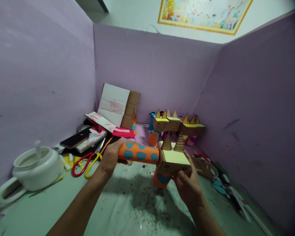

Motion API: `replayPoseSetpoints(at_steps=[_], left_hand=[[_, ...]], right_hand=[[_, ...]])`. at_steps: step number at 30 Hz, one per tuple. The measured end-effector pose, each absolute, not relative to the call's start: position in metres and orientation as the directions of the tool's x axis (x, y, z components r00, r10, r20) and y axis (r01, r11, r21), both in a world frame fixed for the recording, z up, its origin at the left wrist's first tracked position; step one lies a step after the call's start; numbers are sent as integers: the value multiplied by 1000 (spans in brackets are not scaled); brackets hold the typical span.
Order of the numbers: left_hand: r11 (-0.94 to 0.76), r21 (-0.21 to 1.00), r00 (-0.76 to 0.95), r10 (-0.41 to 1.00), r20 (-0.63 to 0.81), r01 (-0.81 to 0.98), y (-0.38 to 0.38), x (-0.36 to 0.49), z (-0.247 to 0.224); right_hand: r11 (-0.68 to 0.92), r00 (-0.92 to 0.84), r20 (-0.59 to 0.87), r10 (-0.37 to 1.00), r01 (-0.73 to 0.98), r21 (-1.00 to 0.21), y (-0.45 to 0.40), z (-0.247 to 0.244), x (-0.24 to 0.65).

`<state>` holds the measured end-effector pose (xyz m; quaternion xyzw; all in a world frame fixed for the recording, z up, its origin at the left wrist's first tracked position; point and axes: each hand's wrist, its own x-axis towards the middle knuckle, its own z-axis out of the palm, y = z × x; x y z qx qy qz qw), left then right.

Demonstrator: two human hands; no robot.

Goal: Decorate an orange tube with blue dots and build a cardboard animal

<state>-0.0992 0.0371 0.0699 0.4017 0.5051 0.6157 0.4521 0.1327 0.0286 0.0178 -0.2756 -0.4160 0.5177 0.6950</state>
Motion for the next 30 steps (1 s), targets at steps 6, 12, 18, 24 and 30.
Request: replayPoseSetpoints(at_steps=[6,12,18,24,30], left_hand=[[-274,941,-277,937,214,-199,30,-96,72],[-118,980,195,969,149,-162,24,-114,76],[-220,971,84,970,228,-93,25,-118,79],[-253,955,3,967,256,-156,25,-121,80],[-181,976,55,980,189,-122,22,-109,82]], right_hand=[[280,107,260,960,-463,-841,31,8,137],[257,157,207,966,-457,-852,34,-1,141],[244,124,209,970,-478,-844,34,3,143],[222,105,196,975,-502,-836,32,11,143],[243,115,214,970,-470,-848,34,4,144]])
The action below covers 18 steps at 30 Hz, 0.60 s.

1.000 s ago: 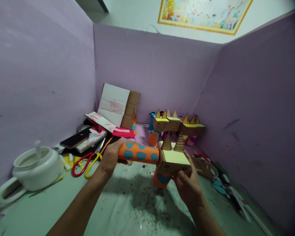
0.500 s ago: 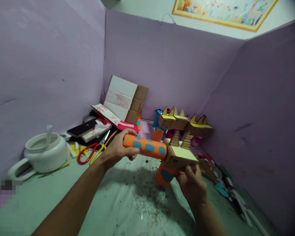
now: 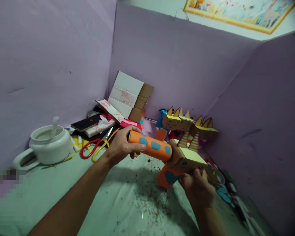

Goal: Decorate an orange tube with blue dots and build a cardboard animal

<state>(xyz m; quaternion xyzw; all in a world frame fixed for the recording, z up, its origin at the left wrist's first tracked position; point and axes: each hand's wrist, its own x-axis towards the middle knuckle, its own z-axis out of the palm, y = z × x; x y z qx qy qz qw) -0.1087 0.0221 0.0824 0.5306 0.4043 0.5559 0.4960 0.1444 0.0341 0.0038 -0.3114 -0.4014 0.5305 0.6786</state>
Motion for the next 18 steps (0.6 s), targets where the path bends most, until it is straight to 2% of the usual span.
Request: replayPoseSetpoints(at_steps=[6,13,18], left_hand=[[-176,975,69,980,187,-138,24,-105,78],[-158,969,70,982,174,-188,28,-103,69],[-164,964,49,983,178,-211,30,-102,68]], right_hand=[[253,125,219,968,-475,-843,35,0,144],[280,130,248,960,-399,-873,36,-5,148],[234,118,203,972,-392,-890,35,0,150]])
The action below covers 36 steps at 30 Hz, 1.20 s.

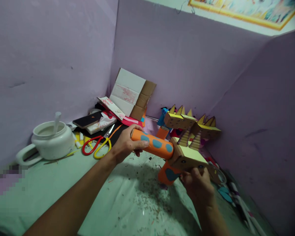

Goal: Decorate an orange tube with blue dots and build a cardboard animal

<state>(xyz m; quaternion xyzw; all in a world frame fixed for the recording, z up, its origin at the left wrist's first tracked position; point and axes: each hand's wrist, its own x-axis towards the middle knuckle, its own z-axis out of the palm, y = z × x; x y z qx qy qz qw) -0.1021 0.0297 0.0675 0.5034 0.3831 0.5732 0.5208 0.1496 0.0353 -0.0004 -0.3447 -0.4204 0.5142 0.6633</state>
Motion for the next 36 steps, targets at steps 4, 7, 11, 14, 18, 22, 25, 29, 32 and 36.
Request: replayPoseSetpoints(at_steps=[4,7,11,14,18,22,25,29,32,36], left_hand=[[-167,964,48,982,181,-208,32,-103,66],[-164,964,47,983,178,-207,33,-103,64],[-153,965,51,985,168,-213,33,-104,63],[-154,964,56,984,169,-218,33,-104,63],[-158,965,73,981,177,-210,36,-108,60],[-160,968,137,973,188,-191,39,-117,58],[-151,976,203,962,181,-155,39,-126,59],[-99,991,272,955,121,-95,37,-135,62],[-59,995,272,959,81,-86,37,-138,61],[-42,995,274,960,64,-86,40,-139,57]], right_hand=[[227,138,187,973,-400,-888,35,2,148],[230,149,183,972,-421,-878,35,3,146],[252,132,217,967,-397,-883,36,1,144],[254,99,234,967,-381,-889,36,-1,143],[267,109,244,964,-373,-888,35,0,139],[258,97,239,966,-396,-881,34,4,133],[250,99,229,968,-412,-876,33,3,131],[249,100,228,969,-409,-878,34,0,128],[252,82,240,967,-402,-880,34,1,125],[282,61,281,958,-390,-877,34,2,125]])
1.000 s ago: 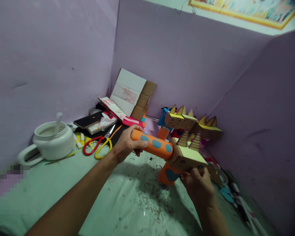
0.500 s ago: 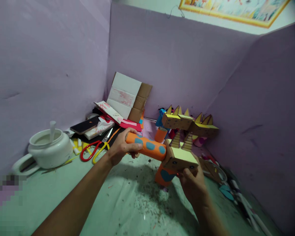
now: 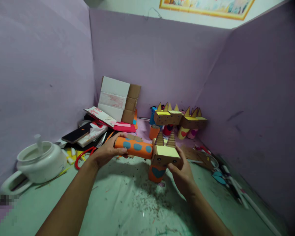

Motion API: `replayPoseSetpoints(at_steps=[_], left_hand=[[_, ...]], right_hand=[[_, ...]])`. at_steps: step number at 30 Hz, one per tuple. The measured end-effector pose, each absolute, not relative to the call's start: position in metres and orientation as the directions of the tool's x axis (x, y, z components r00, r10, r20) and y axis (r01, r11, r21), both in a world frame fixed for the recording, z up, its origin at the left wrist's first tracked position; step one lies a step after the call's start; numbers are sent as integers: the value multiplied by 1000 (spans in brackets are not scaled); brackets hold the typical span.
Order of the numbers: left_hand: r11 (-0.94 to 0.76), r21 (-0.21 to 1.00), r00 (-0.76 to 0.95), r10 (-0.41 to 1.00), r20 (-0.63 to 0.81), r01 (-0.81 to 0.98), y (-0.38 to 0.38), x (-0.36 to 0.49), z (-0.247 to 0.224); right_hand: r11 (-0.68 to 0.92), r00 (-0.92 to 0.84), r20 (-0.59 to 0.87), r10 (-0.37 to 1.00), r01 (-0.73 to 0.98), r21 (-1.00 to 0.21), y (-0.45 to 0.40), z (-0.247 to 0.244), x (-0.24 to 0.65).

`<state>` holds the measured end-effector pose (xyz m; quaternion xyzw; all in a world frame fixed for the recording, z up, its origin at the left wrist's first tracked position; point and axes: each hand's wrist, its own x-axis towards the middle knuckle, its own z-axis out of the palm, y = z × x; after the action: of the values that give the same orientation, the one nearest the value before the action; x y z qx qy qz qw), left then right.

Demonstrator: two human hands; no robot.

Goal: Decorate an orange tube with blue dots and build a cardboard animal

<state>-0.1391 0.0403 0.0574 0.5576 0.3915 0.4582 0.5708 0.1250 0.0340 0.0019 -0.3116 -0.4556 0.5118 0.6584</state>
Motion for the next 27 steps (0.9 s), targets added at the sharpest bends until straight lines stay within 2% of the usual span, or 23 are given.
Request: replayPoseSetpoints(at_steps=[5,27], left_hand=[[-48,997,278,958,65,-66,42,-139,58],[-30,996,262,964,50,-81,40,-135,60]], right_hand=[[281,-21,304,952,-328,-902,37,-2,131],[287,27,299,954,-376,-881,35,1,128]])
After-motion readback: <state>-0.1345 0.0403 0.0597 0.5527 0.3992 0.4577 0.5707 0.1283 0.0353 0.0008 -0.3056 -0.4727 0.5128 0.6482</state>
